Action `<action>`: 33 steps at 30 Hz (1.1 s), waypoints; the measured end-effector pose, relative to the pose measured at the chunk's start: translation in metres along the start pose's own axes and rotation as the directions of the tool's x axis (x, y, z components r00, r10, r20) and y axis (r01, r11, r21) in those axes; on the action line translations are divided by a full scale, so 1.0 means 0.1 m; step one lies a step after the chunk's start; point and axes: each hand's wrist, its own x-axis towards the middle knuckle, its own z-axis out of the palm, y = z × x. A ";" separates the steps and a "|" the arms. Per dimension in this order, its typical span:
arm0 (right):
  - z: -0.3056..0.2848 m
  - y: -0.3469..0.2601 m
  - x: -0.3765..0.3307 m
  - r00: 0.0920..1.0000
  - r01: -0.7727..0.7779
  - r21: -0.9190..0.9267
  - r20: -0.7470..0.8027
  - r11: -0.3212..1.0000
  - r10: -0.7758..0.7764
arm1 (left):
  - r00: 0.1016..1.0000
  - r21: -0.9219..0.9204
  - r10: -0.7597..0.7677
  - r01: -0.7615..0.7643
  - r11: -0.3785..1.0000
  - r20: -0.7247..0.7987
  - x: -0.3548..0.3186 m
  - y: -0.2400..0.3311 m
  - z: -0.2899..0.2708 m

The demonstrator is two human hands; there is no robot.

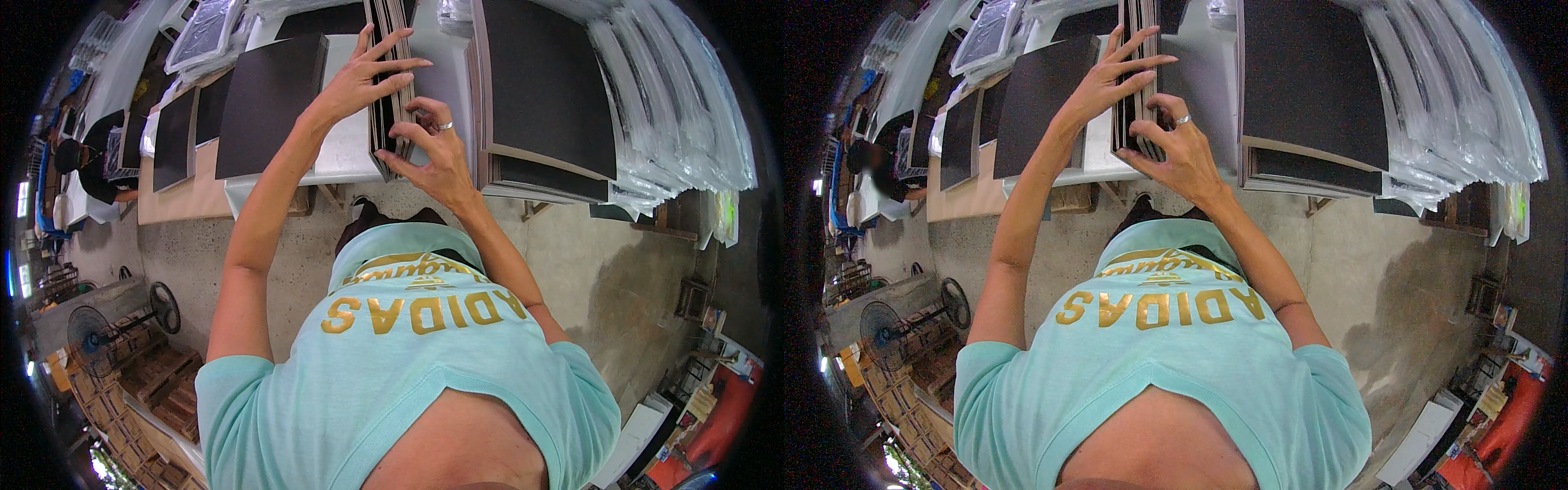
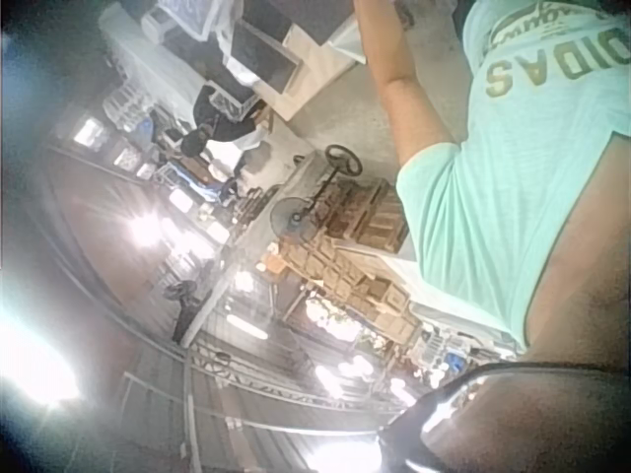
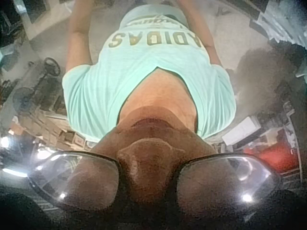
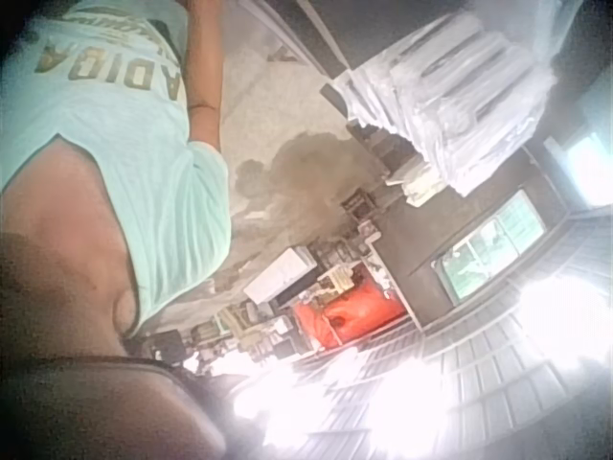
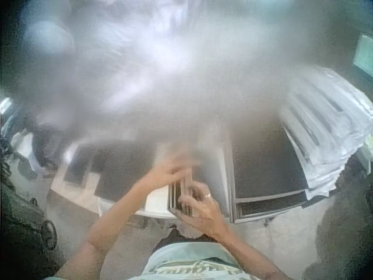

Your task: The person counts and organizes dark sheets of paper by flipping through a stack and moving groups of sheets onto a white surface.

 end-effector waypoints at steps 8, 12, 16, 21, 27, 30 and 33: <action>0.01 -0.03 -0.03 0.999 -0.037 0.005 0.023 0.999 0.037 | 1.000 0.017 -0.002 0.002 1.000 -0.001 0.02 0.07 -0.03; 0.11 -0.13 -0.04 0.992 -0.124 -0.022 0.006 0.992 0.125 | 0.995 -0.034 -0.086 0.084 0.996 -0.043 -0.01 0.14 0.01; 0.32 -0.13 -0.09 0.990 -0.133 -0.096 -0.056 0.987 0.128 | 0.990 -0.144 -0.097 0.081 0.986 -0.102 -0.03 0.16 0.11; 0.37 -0.11 -0.09 0.942 -0.284 0.037 -0.175 0.958 0.286 | 0.903 -0.445 -0.243 0.067 0.893 -0.354 0.19 -0.02 0.17; 0.41 -0.26 -0.04 0.916 -0.401 -0.069 -0.060 0.914 0.397 | 0.750 -0.786 -0.644 0.303 0.539 -0.152 0.92 -1.29 -0.19; 0.47 -0.36 0.01 0.905 -0.423 -0.087 -0.080 0.902 0.417 | 0.890 -0.879 -0.434 0.315 0.358 0.142 1.03 -2.05 -0.20; 0.55 -0.38 -0.04 0.872 -0.476 -0.019 -0.141 0.879 0.469 | 0.891 -0.847 -0.337 0.414 0.333 0.303 1.19 -2.48 -0.16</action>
